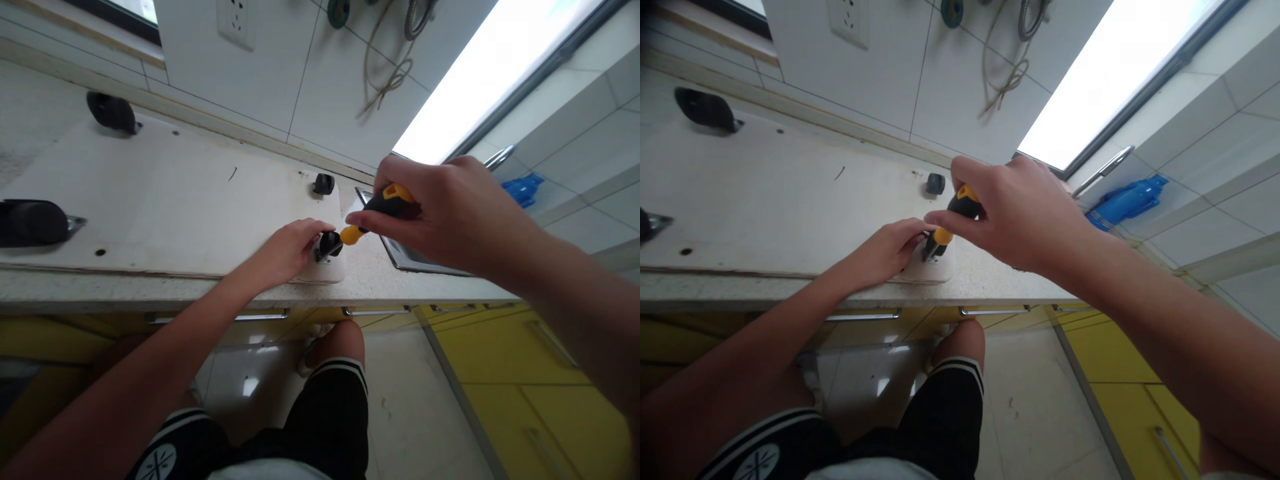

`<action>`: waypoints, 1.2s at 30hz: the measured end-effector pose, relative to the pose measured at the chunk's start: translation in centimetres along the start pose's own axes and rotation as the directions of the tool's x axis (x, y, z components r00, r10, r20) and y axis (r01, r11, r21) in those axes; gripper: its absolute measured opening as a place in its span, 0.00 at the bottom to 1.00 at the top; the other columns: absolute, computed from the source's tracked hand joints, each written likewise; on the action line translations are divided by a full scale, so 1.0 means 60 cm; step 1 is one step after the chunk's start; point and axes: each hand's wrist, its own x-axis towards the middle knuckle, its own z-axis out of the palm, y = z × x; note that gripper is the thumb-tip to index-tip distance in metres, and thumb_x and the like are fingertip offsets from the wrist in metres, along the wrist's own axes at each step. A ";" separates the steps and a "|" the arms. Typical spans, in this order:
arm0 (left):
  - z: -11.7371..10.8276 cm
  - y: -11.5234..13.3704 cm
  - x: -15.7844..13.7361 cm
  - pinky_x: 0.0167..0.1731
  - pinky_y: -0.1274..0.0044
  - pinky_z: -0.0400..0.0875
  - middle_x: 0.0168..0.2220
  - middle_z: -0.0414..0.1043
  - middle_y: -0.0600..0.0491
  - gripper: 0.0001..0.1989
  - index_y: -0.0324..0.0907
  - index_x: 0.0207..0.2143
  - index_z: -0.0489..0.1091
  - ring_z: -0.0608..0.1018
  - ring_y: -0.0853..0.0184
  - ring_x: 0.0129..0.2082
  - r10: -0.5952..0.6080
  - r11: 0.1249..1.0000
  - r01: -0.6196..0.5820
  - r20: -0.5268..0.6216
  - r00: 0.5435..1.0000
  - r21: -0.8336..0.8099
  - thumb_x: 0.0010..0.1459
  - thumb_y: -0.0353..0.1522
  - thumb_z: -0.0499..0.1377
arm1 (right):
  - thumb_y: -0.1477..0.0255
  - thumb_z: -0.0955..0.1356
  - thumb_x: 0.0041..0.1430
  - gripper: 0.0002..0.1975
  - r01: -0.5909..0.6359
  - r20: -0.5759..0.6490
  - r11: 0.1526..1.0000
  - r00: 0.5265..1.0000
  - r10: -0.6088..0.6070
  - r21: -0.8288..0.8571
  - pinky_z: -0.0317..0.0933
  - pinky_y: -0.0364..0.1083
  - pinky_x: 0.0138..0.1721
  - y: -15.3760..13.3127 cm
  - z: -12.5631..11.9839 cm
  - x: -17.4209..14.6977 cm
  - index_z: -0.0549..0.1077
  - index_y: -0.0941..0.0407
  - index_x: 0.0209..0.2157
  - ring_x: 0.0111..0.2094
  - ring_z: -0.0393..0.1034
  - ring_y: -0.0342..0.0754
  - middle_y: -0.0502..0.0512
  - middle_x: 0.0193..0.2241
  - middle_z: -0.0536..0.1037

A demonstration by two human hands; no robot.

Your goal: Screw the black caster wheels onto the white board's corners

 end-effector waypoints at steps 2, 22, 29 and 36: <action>0.001 -0.002 0.000 0.62 0.65 0.76 0.58 0.83 0.48 0.22 0.43 0.61 0.77 0.83 0.60 0.57 0.012 1.000 -0.012 -0.004 1.000 0.004 0.71 0.24 0.53 | 0.38 0.64 0.70 0.32 -0.046 -0.011 0.998 0.999 0.046 -0.050 0.54 0.52 0.33 0.006 0.001 0.000 0.80 0.53 0.37 0.30 0.72 0.55 0.58 0.21 0.74; 0.137 -0.027 -0.399 0.44 0.71 0.81 0.41 0.87 0.51 0.21 0.48 0.52 0.80 0.86 0.63 0.40 0.352 0.881 -0.317 -0.040 0.935 0.350 0.66 0.19 0.56 | 0.54 0.78 0.63 0.25 0.182 0.138 0.966 0.968 -0.209 0.185 0.60 0.53 0.34 0.032 -0.011 -0.013 0.72 0.51 0.53 0.36 0.74 0.55 0.58 0.40 0.83; 0.095 -0.192 -0.583 0.49 0.66 0.83 0.47 0.87 0.48 0.19 0.48 0.55 0.82 0.88 0.54 0.46 -0.405 0.829 0.410 -0.096 0.909 0.382 0.69 0.39 0.55 | 0.39 0.73 0.62 0.28 0.002 0.165 0.995 0.986 -0.018 0.098 0.54 0.52 0.30 0.022 -0.008 0.010 0.75 0.51 0.40 0.30 0.70 0.54 0.57 0.27 0.77; 0.082 -0.233 -0.598 0.47 0.69 0.85 0.46 0.86 0.49 0.19 0.47 0.51 0.79 0.88 0.54 0.44 -0.592 0.770 0.629 -0.251 0.766 0.103 0.64 0.43 0.57 | 0.42 0.75 0.61 0.29 0.141 0.285 0.962 0.936 -0.206 0.233 0.55 0.50 0.29 0.041 -0.024 0.022 0.74 0.47 0.53 0.27 0.69 0.50 0.51 0.29 0.81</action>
